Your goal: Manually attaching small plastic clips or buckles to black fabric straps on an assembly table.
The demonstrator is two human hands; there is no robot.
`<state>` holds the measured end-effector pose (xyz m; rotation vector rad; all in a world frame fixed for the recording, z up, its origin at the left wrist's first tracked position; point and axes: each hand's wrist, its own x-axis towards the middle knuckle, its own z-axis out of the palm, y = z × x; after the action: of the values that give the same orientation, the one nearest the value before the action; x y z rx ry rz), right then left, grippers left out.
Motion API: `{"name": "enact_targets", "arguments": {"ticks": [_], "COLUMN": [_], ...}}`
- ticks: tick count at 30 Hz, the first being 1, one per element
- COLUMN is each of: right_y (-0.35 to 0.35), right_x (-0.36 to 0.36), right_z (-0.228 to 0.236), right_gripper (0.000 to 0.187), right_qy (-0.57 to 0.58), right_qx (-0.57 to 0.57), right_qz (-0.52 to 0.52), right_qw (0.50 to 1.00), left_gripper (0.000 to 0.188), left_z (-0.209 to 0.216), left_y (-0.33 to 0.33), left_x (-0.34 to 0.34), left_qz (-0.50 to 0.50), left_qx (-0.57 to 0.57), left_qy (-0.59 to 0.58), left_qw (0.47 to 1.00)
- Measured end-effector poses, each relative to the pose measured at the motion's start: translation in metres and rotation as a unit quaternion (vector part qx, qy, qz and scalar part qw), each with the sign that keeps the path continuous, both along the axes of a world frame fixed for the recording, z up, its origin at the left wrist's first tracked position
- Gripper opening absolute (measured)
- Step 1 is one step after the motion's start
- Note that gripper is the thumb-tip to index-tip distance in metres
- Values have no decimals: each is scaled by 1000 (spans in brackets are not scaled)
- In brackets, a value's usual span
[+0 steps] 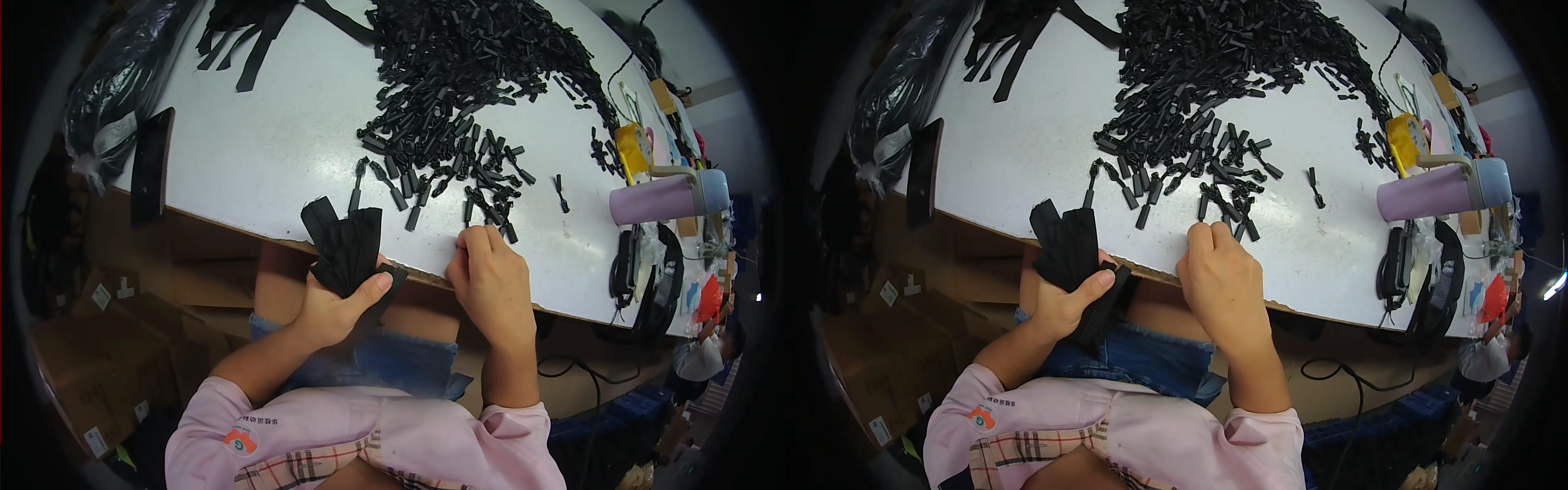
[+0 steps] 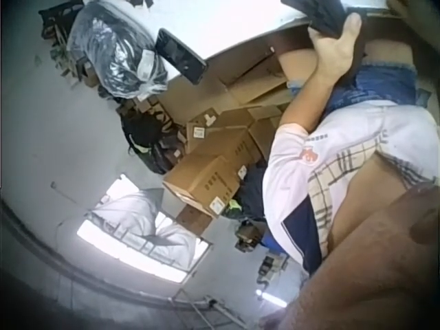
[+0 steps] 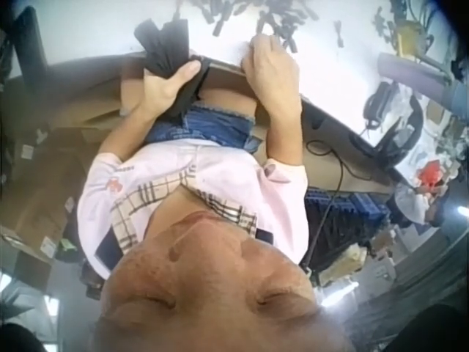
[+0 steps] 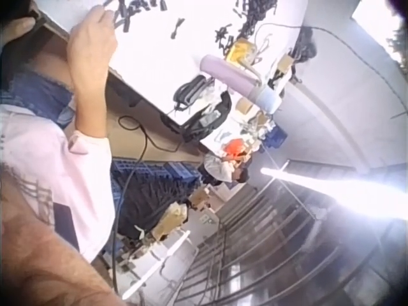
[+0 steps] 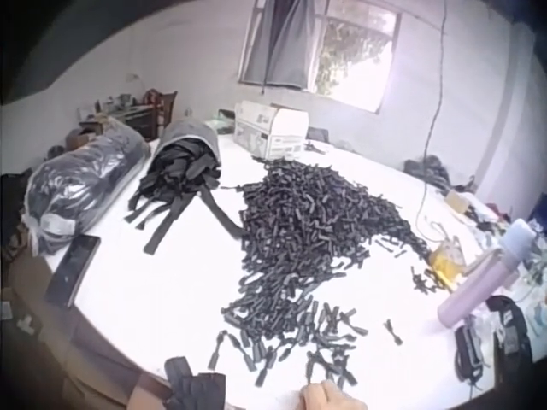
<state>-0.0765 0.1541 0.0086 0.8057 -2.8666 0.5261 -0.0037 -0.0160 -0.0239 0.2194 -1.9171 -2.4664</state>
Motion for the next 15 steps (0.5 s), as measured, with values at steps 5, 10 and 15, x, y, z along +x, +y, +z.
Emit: {"name": "enact_targets", "arguments": {"ticks": [5, 10, 15], "right_y": [0, -26, -21], "right_x": [6, 32, 30], "right_z": [-9, -4, -12], "right_gripper": [13, 7, 9], "right_qy": [-64, -393, -235], "right_qx": [-189, -589, -416], "right_qz": [8, 4, 73], "right_qw": [980, 706, 876], "left_gripper": [14, 13, 11], "left_z": [2, -6, -6], "left_y": [3, 5, 6], "left_x": [2, 0, 0], "left_qz": [-12, -50, -26], "left_qx": [-15, -14, -3], "left_qy": [-10, 10, 39], "left_qw": [1000, 999, 999]}}
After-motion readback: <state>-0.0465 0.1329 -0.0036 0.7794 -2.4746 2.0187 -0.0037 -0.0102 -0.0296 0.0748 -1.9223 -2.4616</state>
